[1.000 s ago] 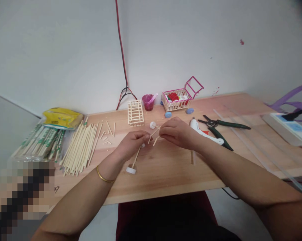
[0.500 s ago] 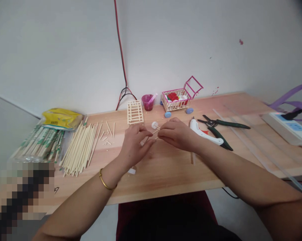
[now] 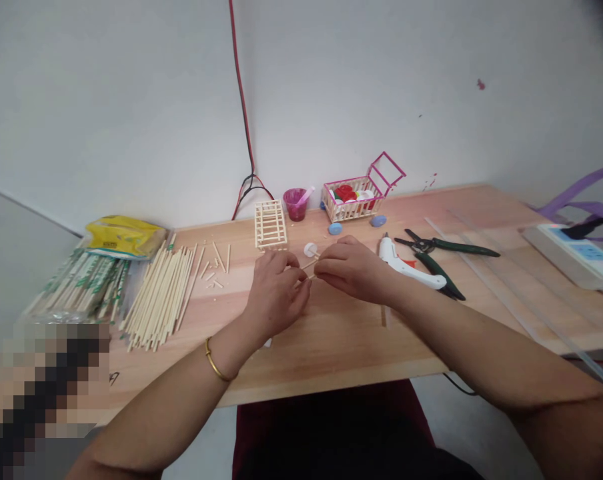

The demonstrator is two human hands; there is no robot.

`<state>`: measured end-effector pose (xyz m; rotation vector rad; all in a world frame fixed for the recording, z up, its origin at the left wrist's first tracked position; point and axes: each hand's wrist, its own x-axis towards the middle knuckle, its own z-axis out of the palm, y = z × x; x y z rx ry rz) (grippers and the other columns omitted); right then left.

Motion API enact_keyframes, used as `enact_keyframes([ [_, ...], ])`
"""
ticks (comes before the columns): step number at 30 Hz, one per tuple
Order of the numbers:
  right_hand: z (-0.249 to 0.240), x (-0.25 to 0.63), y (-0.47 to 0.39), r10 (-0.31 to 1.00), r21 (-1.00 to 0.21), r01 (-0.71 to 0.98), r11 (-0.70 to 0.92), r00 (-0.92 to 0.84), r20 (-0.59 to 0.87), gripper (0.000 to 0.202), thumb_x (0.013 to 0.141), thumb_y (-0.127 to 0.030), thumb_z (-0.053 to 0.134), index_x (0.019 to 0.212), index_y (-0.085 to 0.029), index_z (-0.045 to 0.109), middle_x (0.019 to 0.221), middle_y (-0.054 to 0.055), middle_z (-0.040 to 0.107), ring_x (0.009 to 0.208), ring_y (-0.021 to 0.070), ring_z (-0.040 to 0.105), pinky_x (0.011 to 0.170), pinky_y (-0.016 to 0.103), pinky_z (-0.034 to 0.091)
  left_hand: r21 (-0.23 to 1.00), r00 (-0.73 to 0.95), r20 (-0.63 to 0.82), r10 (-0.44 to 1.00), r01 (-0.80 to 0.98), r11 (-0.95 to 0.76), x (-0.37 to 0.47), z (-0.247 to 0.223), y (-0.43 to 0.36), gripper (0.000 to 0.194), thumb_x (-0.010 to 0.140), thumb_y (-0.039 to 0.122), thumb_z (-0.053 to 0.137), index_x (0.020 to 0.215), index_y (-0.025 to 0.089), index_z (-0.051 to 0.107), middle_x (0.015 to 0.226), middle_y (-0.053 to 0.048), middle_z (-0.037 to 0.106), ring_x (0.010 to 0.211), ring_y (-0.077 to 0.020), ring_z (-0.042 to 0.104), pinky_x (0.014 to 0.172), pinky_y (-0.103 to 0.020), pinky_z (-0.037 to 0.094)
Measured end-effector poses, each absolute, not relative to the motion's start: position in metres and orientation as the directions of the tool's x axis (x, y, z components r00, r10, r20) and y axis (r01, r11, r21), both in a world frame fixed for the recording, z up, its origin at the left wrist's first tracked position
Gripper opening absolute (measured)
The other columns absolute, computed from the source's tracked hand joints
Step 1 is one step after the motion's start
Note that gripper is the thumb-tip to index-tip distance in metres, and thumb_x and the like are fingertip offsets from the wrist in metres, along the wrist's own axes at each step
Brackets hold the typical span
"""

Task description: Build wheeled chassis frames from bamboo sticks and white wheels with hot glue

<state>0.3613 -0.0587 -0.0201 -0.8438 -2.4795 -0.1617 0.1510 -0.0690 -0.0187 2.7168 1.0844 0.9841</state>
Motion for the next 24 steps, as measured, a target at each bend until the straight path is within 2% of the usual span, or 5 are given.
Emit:
enact_keyframes([
  [10, -0.0235, 0.3594, -0.0585, 0.546, -0.078, 0.592, 0.802, -0.672, 0.5, 0.018, 0.092, -0.02, 0.048, 0.08, -0.017, 0.062, 0.078, 0.004, 0.066, 0.075, 0.0149, 0.057, 0.072, 0.031, 0.032, 0.233, 0.549, 0.561, 0.62, 0.614, -0.754, 0.155, -0.0208, -0.0704, 0.017, 0.086, 0.02, 0.052, 0.074, 0.017, 0.063, 0.09, -0.008, 0.061, 0.087, -0.0214, 0.048, 0.08, -0.04, 0.037],
  [19, -0.0192, 0.357, -0.062, 0.546, -0.093, 0.592, 0.801, -0.656, 0.521, 0.02, 0.092, -0.02, 0.046, 0.08, -0.017, 0.062, 0.078, 0.005, 0.066, 0.074, 0.0156, 0.057, 0.072, 0.031, 0.034, 0.274, 0.514, 0.591, 0.621, 0.596, -0.755, 0.158, -0.0222, -0.0737, 0.016, 0.086, 0.019, 0.051, 0.074, 0.017, 0.06, 0.087, -0.007, 0.06, 0.087, -0.0206, 0.049, 0.081, -0.039, 0.037],
  [24, -0.0189, 0.3578, -0.0614, 0.56, -0.129, 0.594, 0.794, -0.635, 0.532, 0.018, 0.092, -0.021, 0.048, 0.084, -0.017, 0.063, 0.08, 0.005, 0.067, 0.075, 0.0158, 0.059, 0.073, 0.032, 0.035, 0.266, 0.503, 0.595, 0.627, 0.613, -0.744, 0.1563, -0.0211, -0.0704, 0.017, 0.088, 0.026, 0.054, 0.077, 0.017, 0.063, 0.087, -0.007, 0.061, 0.087, -0.0208, 0.049, 0.08, -0.038, 0.037],
])
